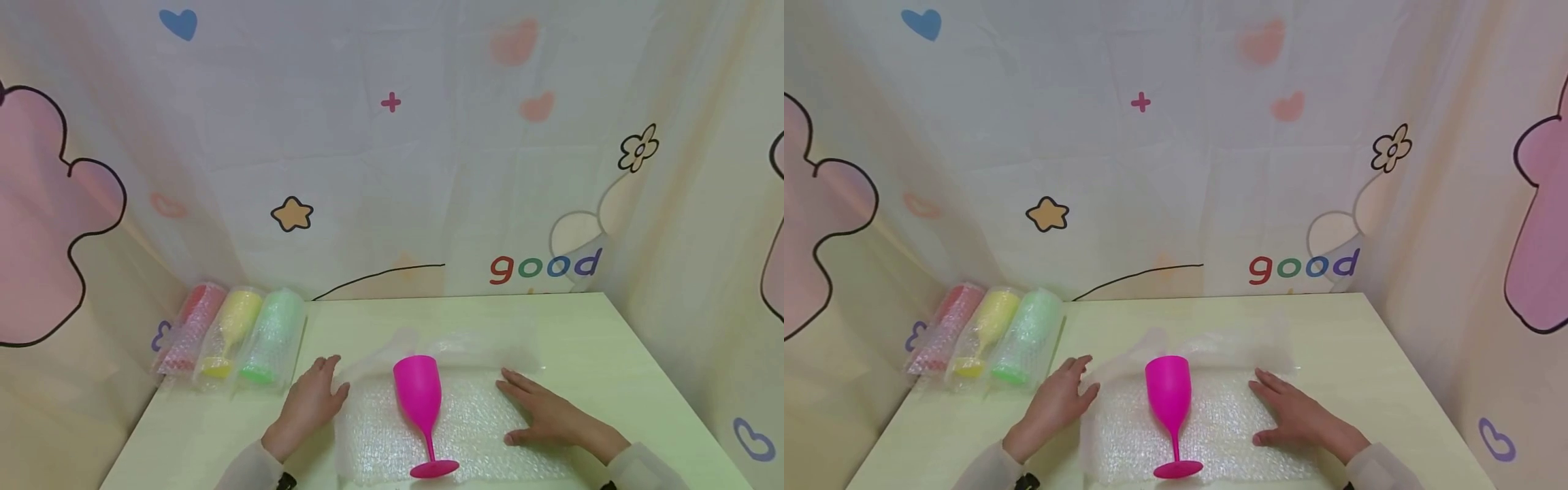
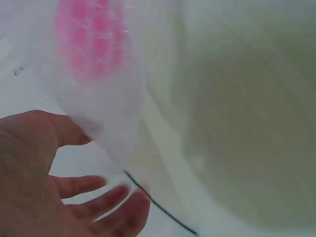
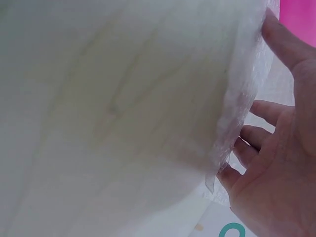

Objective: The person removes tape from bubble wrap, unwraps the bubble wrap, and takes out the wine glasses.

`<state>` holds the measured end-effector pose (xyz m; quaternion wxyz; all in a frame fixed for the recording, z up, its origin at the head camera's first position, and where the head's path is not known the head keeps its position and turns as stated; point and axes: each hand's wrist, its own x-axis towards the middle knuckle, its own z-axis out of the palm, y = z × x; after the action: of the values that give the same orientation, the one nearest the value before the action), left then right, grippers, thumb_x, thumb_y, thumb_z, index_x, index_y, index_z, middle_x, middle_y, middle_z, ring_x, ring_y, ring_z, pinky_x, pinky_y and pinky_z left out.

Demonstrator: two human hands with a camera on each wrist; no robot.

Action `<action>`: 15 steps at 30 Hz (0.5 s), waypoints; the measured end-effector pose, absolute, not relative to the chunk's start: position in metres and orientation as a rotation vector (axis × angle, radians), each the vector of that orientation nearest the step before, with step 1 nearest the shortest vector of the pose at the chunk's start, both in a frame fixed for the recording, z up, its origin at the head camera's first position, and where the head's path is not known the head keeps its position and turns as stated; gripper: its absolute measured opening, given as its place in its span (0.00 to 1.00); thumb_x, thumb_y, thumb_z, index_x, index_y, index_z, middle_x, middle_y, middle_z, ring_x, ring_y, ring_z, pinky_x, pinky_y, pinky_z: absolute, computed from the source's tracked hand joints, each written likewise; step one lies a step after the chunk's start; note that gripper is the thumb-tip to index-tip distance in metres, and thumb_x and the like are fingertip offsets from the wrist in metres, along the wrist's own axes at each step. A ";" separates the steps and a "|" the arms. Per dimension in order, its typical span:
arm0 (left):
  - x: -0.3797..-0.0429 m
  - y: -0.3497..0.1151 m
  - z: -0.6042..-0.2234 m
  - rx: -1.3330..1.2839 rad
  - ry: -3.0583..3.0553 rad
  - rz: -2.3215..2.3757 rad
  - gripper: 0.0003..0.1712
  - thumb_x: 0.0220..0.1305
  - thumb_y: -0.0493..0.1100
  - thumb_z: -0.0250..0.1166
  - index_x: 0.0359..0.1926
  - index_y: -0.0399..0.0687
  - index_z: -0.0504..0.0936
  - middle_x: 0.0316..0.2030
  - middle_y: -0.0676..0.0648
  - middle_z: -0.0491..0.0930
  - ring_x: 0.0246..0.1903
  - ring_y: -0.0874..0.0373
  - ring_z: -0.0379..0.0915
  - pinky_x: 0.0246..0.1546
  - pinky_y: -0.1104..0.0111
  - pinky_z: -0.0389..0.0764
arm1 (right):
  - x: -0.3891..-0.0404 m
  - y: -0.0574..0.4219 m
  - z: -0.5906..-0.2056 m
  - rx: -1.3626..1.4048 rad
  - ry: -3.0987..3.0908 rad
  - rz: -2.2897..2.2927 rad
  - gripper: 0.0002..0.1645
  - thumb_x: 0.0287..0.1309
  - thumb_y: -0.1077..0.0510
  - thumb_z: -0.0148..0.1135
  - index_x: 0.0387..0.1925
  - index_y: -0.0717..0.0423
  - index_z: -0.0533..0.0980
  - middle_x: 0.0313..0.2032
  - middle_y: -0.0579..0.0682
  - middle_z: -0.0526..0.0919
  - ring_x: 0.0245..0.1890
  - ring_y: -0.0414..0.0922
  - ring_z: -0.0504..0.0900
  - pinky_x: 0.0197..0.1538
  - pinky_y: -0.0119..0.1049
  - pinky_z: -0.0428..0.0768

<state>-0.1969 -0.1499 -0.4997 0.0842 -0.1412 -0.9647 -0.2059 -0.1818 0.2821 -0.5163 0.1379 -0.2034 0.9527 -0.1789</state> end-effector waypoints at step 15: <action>-0.201 -0.117 -0.478 -1.353 -2.657 0.156 0.52 0.54 0.57 0.74 0.75 0.50 0.59 0.76 0.46 0.57 0.76 0.50 0.51 0.73 0.59 0.62 | -0.183 0.283 -0.519 -0.573 2.750 -0.517 0.61 0.43 0.28 0.69 0.73 0.53 0.61 0.76 0.59 0.53 0.74 0.63 0.56 0.67 0.64 0.66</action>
<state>-0.2005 -0.1168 -0.4781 0.0779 -0.4520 -0.8871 0.0520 -0.1831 0.2829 -0.5185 0.1423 -0.1987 0.9530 -0.1791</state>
